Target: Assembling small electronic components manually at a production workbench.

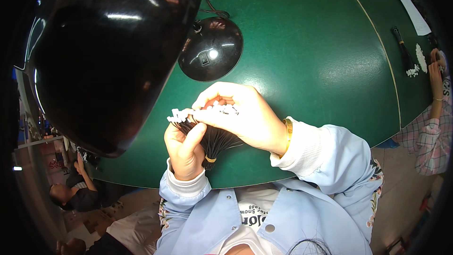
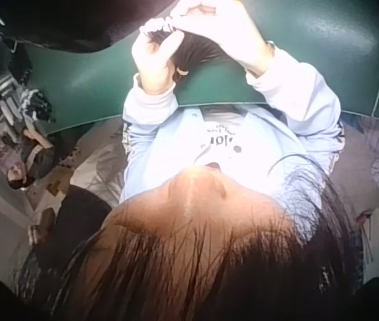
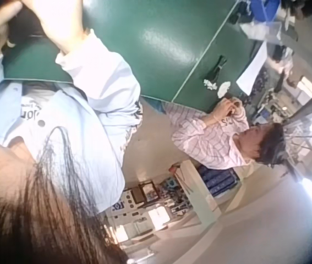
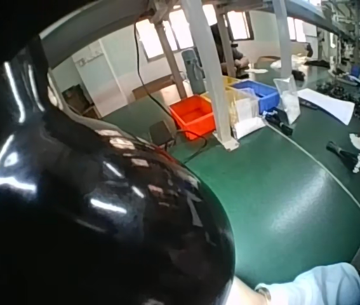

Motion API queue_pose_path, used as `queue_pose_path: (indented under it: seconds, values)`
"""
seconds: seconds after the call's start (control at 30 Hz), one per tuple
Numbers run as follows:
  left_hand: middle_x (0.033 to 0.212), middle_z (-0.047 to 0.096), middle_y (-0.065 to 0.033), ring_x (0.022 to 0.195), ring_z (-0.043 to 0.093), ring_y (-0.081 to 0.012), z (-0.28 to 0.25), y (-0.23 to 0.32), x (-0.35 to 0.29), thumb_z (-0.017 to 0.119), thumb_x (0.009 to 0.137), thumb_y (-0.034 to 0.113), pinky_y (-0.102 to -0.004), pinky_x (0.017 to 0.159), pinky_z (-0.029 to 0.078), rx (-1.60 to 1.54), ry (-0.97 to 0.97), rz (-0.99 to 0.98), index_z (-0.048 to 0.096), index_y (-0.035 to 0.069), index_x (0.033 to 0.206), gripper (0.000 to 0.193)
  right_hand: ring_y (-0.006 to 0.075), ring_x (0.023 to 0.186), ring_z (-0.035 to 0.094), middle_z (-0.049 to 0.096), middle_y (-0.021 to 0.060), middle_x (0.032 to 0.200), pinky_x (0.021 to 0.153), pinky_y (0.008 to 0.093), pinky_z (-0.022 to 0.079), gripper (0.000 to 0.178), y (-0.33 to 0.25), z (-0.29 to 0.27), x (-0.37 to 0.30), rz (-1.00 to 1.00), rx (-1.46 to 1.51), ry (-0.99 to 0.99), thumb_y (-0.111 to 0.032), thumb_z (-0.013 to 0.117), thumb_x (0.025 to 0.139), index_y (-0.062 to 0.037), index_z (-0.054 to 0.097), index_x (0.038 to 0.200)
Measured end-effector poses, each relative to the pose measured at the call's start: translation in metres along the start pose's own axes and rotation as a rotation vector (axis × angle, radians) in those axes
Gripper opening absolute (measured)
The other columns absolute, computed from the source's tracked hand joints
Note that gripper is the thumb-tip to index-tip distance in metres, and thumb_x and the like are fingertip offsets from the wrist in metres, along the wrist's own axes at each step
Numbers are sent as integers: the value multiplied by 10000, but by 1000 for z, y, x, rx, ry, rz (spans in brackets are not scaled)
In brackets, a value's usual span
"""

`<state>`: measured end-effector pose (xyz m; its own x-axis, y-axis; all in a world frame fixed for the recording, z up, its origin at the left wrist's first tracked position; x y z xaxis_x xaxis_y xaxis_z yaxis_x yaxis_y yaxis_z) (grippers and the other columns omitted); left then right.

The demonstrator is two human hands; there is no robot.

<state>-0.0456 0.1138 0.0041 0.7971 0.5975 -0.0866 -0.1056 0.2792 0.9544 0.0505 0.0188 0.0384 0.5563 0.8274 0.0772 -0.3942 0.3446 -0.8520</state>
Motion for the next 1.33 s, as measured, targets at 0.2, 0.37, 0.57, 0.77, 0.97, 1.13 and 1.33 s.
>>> queue_pose_path:
  seconds: [0.2, 0.37, 0.57, 0.77, 0.97, 1.13, 1.33]
  values:
    - [857, 558, -57, 783, 531, -121, -1, -2, 1, 555, 703, -48, -242, 749, 407, -20, -12, -11, 521, -13, 914, 217, 71, 743, 533, 578, 41, 783, 670, 197, 432, 136, 16, -4, 2, -11, 23, -9, -87, 587, 772, 7, 562, 867]
    - [825, 542, -42, 754, 519, -112, -2, -1, 0, 550, 719, -29, -234, 729, 404, -46, 6, -36, 518, -5, 883, 169, 83, 744, 542, 583, 48, 796, 676, 204, 438, 121, 20, -3, 2, -9, 57, -23, -81, 585, 771, 11, 574, 849]
    - [816, 528, -33, 751, 507, -106, 0, 0, 0, 552, 728, -18, -231, 730, 397, -73, 0, -27, 516, 2, 856, 134, 109, 777, 559, 596, 70, 827, 710, 224, 445, 136, 19, -2, 3, -4, 72, -46, -81, 587, 766, 18, 584, 858]
    - [834, 528, -34, 781, 506, -109, 0, 0, -1, 550, 734, -13, -233, 748, 391, -100, -19, -27, 516, 2, 844, 116, 126, 791, 566, 603, 87, 841, 723, 235, 446, 137, 16, 0, 2, -36, 54, -65, -83, 587, 764, 22, 588, 853]
    - [828, 526, -34, 773, 503, -108, 4, -1, -1, 544, 741, -8, -232, 743, 388, -156, -33, -61, 511, 6, 831, 96, 119, 781, 568, 607, 88, 834, 717, 230, 446, 143, 22, -2, 2, 17, 58, -45, -93, 588, 769, 22, 591, 852]
    - [816, 523, -33, 759, 497, -104, 6, -2, 2, 541, 743, -11, -226, 722, 384, -134, -68, -61, 505, 11, 815, 83, 107, 761, 566, 610, 79, 817, 699, 223, 446, 133, 23, -4, 3, 35, 55, -35, -96, 591, 768, 19, 588, 835]
    - [817, 524, -35, 753, 496, -110, -2, 2, 0, 544, 745, -6, -226, 709, 381, -104, -40, -36, 505, 9, 819, 85, 100, 741, 562, 610, 79, 809, 683, 218, 446, 120, 19, 1, 8, -20, -10, -54, -97, 592, 768, 13, 578, 813]
Point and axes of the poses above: each hand's wrist, its own x-axis towards the middle knuckle, its own z-axis out of the palm, y = z × x, the point moved 7 cm from there along x, towards the middle knuckle
